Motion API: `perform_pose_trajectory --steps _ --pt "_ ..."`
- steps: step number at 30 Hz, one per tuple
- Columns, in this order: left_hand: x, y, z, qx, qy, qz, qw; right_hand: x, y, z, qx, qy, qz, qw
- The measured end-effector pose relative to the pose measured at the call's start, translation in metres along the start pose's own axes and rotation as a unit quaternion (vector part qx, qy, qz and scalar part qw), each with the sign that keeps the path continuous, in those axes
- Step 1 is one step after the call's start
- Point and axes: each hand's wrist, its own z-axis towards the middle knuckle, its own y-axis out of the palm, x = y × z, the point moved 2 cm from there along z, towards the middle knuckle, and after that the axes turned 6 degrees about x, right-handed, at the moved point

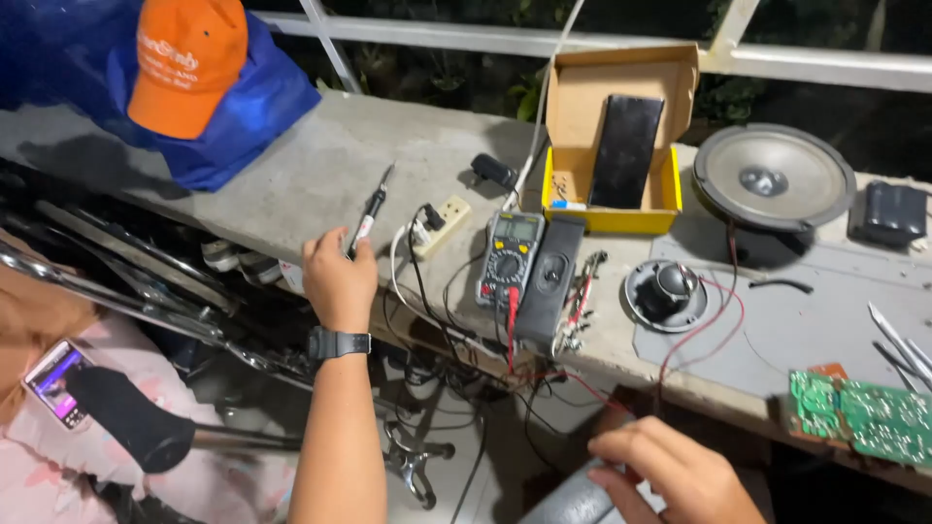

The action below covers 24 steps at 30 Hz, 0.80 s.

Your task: The person is soldering a green circuit board using a soldering iron and solder wire. They hold the board in one hand and apply heat and solder to various points on the board's surface. The workspace includes a multimeter, a speaker, and various tools.

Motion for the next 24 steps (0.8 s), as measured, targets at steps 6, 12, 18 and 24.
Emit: perform_pose_trajectory --steps 6,12,18,24 --pt "-0.022 0.032 0.023 -0.071 -0.045 0.120 0.989 0.019 0.024 -0.009 0.002 0.025 -0.074 0.997" --pt "-0.025 0.017 0.003 0.076 0.057 0.063 0.994 0.029 0.022 -0.011 -0.009 0.048 -0.075 0.996" --pt "0.135 -0.135 -0.090 0.044 0.209 -0.091 0.973 0.006 -0.007 0.003 0.048 -0.064 -0.055 0.995" --pt "0.233 -0.158 -0.243 -0.177 0.156 -0.340 0.910 -0.032 -0.057 0.001 0.118 -0.116 -0.129 0.978"
